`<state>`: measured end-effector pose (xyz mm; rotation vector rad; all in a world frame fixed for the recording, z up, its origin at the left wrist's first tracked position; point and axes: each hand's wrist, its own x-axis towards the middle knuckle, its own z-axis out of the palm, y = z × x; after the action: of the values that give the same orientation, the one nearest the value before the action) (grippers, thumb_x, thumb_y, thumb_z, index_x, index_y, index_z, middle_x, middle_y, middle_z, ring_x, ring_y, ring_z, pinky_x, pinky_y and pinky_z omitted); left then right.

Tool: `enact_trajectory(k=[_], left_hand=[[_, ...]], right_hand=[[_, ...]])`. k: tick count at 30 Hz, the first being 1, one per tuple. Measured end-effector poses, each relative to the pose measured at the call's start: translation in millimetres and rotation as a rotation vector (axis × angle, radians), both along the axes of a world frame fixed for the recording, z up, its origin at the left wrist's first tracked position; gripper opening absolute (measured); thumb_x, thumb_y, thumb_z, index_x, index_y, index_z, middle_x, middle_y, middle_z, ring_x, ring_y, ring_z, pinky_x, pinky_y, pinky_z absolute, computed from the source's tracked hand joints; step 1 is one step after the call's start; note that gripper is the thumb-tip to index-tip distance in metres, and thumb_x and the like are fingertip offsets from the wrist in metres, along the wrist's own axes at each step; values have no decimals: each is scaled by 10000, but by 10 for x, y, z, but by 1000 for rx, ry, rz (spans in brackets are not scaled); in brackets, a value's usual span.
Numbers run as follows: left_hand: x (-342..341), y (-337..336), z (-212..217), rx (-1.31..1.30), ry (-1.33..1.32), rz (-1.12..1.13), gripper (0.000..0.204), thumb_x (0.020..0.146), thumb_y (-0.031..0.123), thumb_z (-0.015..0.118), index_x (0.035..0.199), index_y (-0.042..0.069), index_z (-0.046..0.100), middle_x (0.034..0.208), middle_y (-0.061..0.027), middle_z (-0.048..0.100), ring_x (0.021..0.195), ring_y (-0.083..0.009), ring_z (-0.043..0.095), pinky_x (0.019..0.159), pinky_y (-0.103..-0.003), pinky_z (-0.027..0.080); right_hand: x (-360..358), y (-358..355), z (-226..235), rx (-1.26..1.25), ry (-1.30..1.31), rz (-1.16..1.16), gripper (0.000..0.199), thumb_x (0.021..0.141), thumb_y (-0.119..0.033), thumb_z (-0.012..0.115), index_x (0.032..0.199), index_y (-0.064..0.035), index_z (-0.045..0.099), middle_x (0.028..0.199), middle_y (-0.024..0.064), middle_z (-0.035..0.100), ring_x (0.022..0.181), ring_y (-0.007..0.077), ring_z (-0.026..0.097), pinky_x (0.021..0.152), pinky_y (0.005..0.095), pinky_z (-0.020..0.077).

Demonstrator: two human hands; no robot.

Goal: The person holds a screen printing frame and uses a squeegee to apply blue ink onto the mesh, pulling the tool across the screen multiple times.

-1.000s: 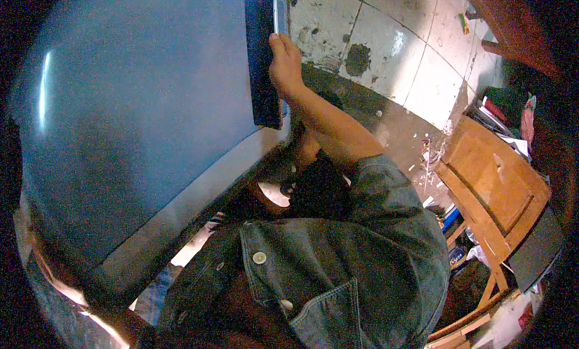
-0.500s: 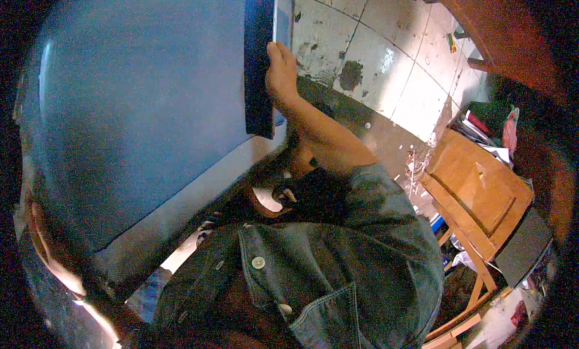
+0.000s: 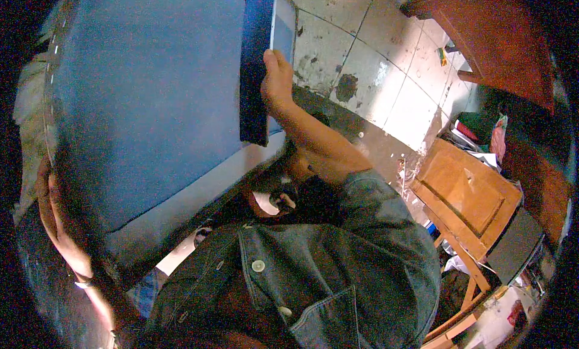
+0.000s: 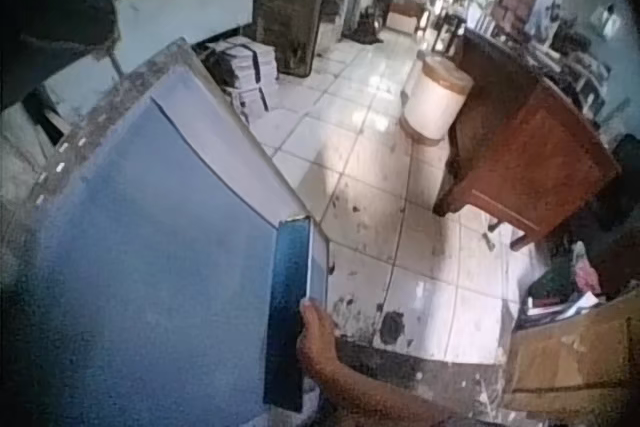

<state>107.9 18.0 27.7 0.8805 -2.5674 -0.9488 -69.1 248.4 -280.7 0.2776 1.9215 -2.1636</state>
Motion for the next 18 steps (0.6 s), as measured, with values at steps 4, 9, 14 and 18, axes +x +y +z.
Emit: enact_trajectory(k=[4, 9, 14, 18], left_hand=[[36, -11, -26, -39, 6, -22, 452, 974, 259, 421, 1253, -93, 469, 1227, -159, 536, 1132, -239, 496, 996, -336, 352], [-24, 55, 21, -70, 1, -59, 442, 974, 281, 442, 1220, -81, 499, 1170, -161, 562, 1089, -232, 513, 973, -325, 362], [-29, 27, 1, 8, 27, -79, 391, 962, 240, 488, 1202, -67, 518, 1141, -150, 572, 1072, -209, 516, 953, -303, 372], [-32, 42, -27, -68, 39, -19, 370, 951, 237, 520, 1164, -65, 535, 1070, -123, 586, 1003, -163, 521, 904, -284, 392]], right_hand=[[27, -60, 162, -80, -98, 27, 373, 926, -325, 470, 952, 32, 578, 835, 102, 586, 779, 185, 494, 749, 334, 403], [75, -151, 438, -55, -29, 21, 355, 930, -317, 473, 960, 19, 581, 847, 70, 575, 779, 157, 484, 738, 321, 401], [108, -236, 522, -154, -53, 54, 375, 937, -321, 463, 974, 34, 580, 873, 80, 594, 799, 174, 497, 763, 329, 403], [87, -329, 565, -80, -35, 6, 378, 939, -322, 461, 973, 34, 581, 887, 83, 608, 804, 191, 507, 770, 342, 404]])
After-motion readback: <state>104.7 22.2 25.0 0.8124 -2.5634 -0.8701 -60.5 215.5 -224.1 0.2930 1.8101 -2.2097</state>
